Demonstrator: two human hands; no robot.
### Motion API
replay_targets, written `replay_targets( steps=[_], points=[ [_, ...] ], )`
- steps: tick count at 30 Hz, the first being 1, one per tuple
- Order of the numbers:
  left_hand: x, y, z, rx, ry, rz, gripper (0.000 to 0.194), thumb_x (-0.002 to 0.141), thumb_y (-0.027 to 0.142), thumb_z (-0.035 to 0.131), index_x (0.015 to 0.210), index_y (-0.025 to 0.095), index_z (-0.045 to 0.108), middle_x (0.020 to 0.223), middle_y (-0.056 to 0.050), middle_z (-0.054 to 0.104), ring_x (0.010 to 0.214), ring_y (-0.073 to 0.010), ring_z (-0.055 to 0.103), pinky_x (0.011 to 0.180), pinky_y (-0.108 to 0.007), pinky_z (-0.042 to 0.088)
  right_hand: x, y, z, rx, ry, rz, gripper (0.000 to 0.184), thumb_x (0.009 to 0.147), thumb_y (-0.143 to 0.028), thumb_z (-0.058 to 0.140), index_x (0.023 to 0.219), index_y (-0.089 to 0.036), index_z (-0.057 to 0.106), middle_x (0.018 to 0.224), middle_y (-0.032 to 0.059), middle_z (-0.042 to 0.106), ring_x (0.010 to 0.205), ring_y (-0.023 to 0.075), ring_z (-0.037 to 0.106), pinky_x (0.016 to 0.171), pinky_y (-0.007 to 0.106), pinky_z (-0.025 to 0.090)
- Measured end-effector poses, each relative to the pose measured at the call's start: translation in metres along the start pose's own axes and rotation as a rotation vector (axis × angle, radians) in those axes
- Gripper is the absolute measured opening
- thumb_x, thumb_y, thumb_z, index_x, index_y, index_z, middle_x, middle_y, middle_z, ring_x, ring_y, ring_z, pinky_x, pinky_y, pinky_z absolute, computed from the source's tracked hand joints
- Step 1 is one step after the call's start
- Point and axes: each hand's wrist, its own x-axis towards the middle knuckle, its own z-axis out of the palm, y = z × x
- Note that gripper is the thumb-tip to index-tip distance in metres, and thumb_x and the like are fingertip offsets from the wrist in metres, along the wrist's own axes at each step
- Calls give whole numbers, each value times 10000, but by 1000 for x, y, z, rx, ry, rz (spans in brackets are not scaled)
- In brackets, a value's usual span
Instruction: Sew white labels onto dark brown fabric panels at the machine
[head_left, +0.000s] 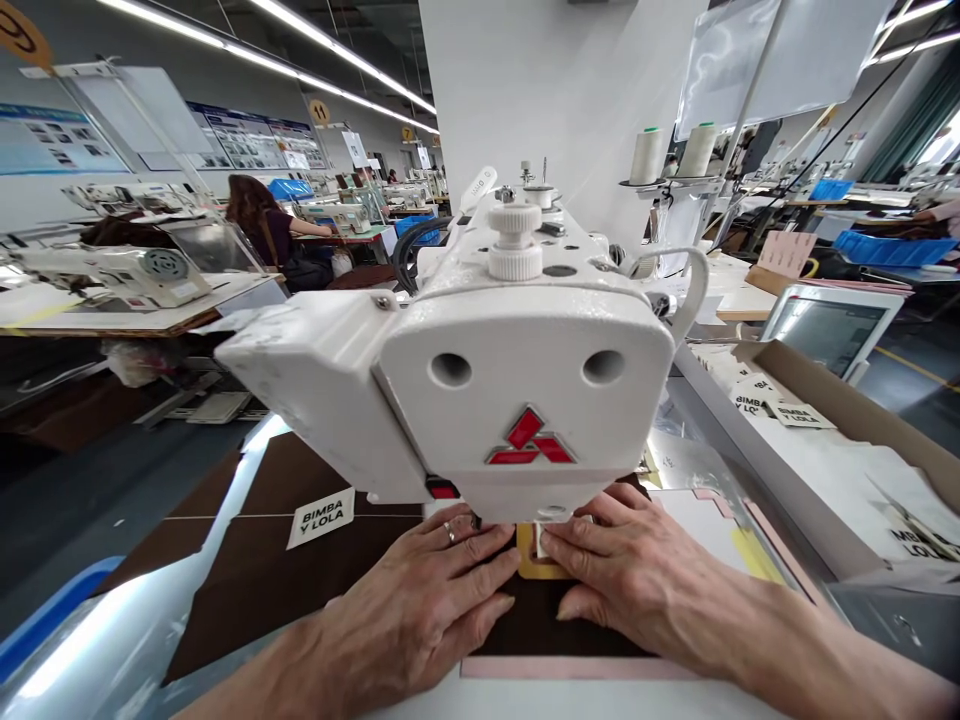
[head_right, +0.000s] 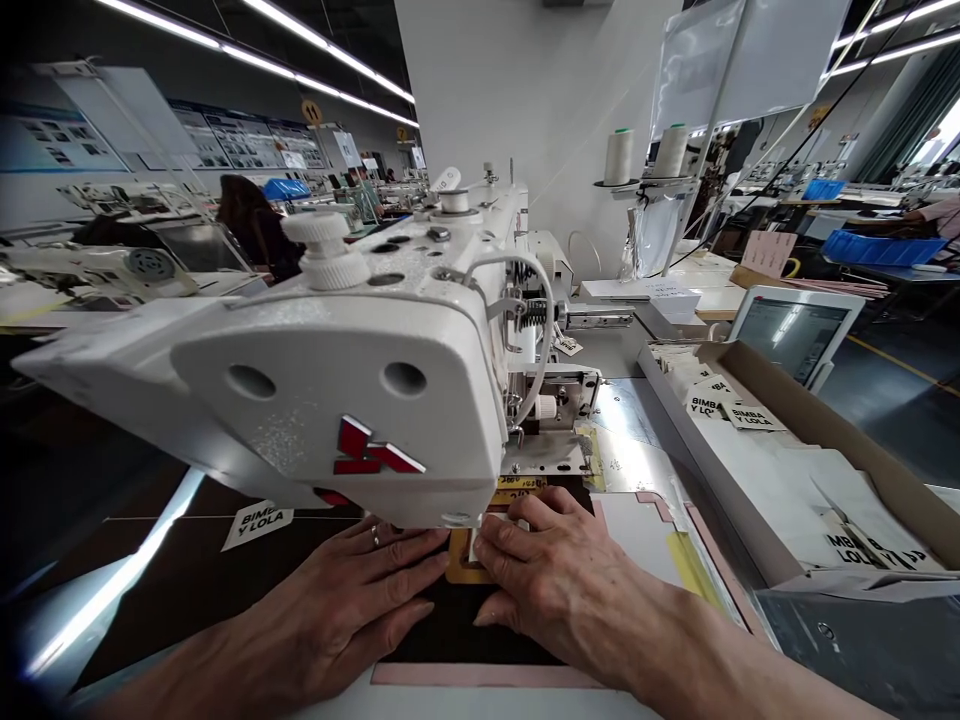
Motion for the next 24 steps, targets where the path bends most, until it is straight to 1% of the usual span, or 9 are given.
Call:
replay_targets(
  steps=[2,5,8,13,16,19,21,24],
  points=[
    [2,1,-1,6,2,2,435,1180,343,333,1302,198,725,1335,-11,751,1137,-200,751,1124,-348,498,-1,0,1,-3,-7,8,495,1123,-593,423,1247,-211,714,1159,82,785,1080,273,660,985,441,473],
    [2,1,-2,6,-18,2,444,1179,339,325,1316,171,713,1331,-22,753,1140,-207,753,1109,-357,517,-2,0,2,-20,16,-2,526,1098,-636,446,1267,-220,721,1136,88,793,1052,273,667,990,437,482],
    [3,2,-2,10,-30,-1,417,1172,326,351,1322,170,708,1329,-21,754,1132,-210,756,1100,-360,527,-3,0,2,-26,12,1,552,1073,-668,476,1293,-226,721,1134,89,795,1028,269,669,986,434,489],
    [3,2,-3,-2,-12,0,407,1172,319,363,1312,168,714,1324,-33,757,1142,-197,751,1132,-342,504,-2,-1,2,-40,2,10,575,1057,-695,484,1314,-240,723,1123,94,796,1037,276,664,1008,444,480],
    [4,2,-3,-6,-7,5,411,1173,316,361,1309,163,717,1322,-34,758,1154,-199,746,1136,-340,501,-3,0,2,-37,-1,8,571,1050,-697,500,1317,-244,723,1160,95,792,1056,277,661,1032,455,469],
    [3,1,-3,-24,-31,2,400,1169,309,373,1334,163,707,1349,-39,745,1183,-202,735,1149,-343,497,-4,2,3,-3,1,0,554,1048,-686,527,1294,-232,727,1237,83,780,1062,264,664,1068,467,447],
    [3,1,-3,-30,-41,-1,388,1164,306,391,1347,162,701,1365,-48,736,1203,-206,727,1166,-352,489,-4,2,2,26,-4,5,549,1043,-682,548,1281,-221,727,1284,70,769,1066,258,665,1103,485,422],
    [3,2,-2,-26,-29,1,372,1157,305,416,1339,159,705,1356,-56,740,1200,-207,726,1174,-357,489,-3,0,1,48,-18,19,557,1037,-682,565,1297,-214,718,1302,60,765,1086,264,661,1155,516,375]
  ],
)
